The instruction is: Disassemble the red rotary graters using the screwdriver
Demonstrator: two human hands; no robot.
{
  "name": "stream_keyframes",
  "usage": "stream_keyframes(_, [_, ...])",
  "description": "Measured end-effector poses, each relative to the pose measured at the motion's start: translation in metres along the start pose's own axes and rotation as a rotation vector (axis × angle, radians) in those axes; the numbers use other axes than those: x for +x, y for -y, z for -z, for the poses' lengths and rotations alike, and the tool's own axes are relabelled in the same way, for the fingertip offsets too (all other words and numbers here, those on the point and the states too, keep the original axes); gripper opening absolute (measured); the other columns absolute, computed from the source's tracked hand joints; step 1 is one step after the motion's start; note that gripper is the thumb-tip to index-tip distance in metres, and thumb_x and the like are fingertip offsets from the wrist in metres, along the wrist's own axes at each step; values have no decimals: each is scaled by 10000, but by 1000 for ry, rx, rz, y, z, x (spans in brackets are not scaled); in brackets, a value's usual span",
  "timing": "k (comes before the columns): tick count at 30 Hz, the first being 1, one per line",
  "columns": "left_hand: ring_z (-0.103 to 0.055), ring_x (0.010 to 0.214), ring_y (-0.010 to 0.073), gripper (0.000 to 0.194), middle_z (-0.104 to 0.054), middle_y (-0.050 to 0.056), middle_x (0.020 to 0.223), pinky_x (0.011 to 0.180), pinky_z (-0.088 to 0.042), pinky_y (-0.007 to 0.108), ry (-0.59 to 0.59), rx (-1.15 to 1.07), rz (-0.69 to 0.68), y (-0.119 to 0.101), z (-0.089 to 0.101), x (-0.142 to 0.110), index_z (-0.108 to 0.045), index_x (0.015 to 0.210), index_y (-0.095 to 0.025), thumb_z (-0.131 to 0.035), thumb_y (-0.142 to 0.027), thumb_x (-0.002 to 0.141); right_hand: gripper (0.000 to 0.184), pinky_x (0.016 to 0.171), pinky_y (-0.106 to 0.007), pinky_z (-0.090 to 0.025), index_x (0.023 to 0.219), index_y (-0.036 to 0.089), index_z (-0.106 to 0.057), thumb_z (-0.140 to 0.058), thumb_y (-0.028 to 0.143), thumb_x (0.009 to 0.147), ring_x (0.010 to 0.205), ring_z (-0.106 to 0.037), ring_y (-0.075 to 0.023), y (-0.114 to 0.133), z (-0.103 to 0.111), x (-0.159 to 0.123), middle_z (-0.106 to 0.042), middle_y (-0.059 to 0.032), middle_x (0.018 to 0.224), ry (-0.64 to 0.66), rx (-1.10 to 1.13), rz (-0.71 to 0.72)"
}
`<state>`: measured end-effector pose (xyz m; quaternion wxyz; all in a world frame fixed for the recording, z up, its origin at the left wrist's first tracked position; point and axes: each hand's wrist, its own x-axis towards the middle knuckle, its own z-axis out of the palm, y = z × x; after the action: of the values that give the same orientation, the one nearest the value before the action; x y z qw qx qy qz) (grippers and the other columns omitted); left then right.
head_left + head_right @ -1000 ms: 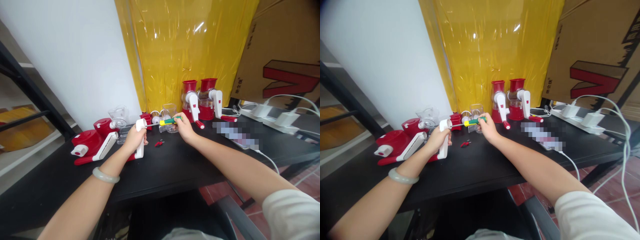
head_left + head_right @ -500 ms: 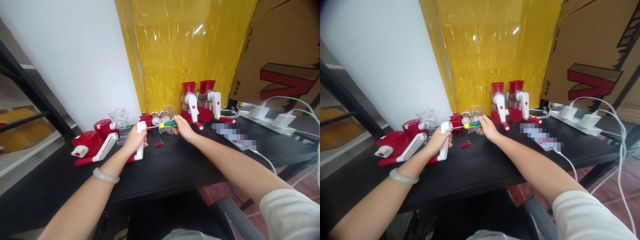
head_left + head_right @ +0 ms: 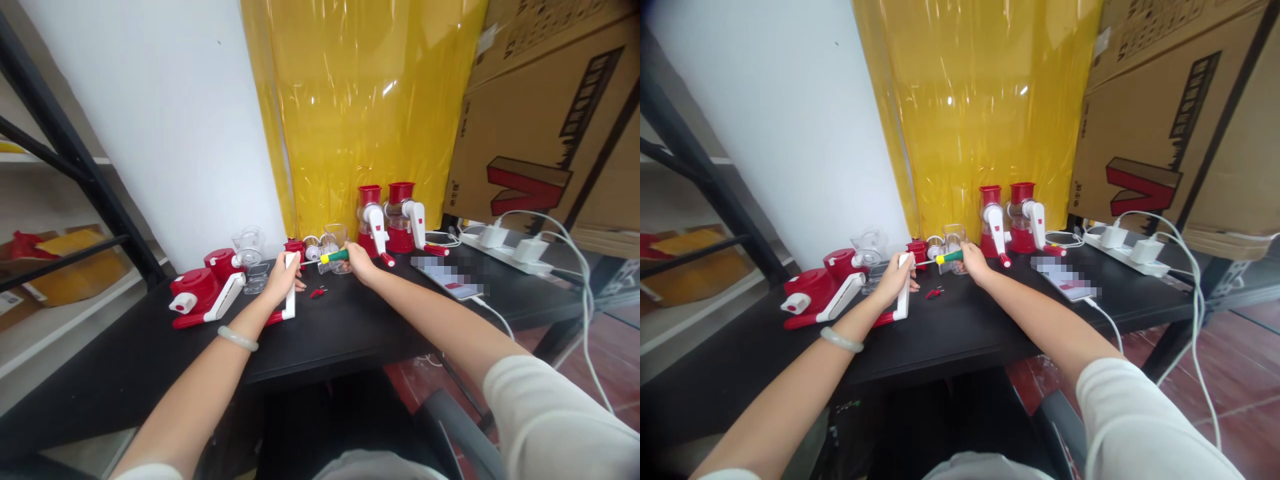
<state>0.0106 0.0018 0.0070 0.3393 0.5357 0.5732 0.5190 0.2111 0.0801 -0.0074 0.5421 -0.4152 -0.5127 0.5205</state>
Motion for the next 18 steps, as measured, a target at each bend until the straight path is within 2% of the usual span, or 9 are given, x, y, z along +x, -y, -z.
stream_keyframes(3, [-668, 495, 148, 401, -560, -62, 688, 491, -581, 274, 24, -96, 77, -2, -2, 7, -410, 1019, -250, -652, -527, 861, 388, 471, -259, -353, 656, 210, -520, -534, 471, 942, 413, -452, -130, 6, 3, 10, -477, 29, 439, -21, -270, 76])
stream_keyframes(6, [-679, 516, 162, 394, -559, -67, 654, 513, -596, 303, 65, -178, 149, -6, -3, 13, -398, 976, -248, -671, -494, 833, 396, 471, -259, -348, 611, 212, -505, -598, 449, 915, 407, -439, -125, 6, 6, 17, -453, 34, 423, -29, -347, 107])
stream_keyframes(9, [-680, 511, 174, 371, -593, -54, 641, 497, -588, 308, 101, -201, 180, -9, -4, 14, -418, 974, -246, -671, -465, 816, 384, 413, -253, -323, 654, 223, -489, -645, 491, 880, 363, -415, -118, 1, 9, 18, -473, 44, 426, -5, -242, 103])
stream_keyframes(13, [-680, 505, 151, 344, -685, -2, 733, 438, -511, 217, 110, -202, 140, -9, -8, 6, -508, 1037, -226, -658, -438, 812, 378, 395, -231, -345, 717, 220, -493, -685, 519, 844, 365, -433, -102, -7, 14, 13, -519, 47, 461, 51, -57, 69])
stream_keyframes(18, [-633, 451, 109, 290, -682, -6, 705, 387, -406, 154, 14, -210, 47, -8, -9, -3, -549, 994, -201, -637, -412, 815, 351, 427, -216, -356, 757, 216, -484, -680, 490, 856, 398, -441, -87, -11, 13, 6, -528, 57, 490, 119, 47, 71])
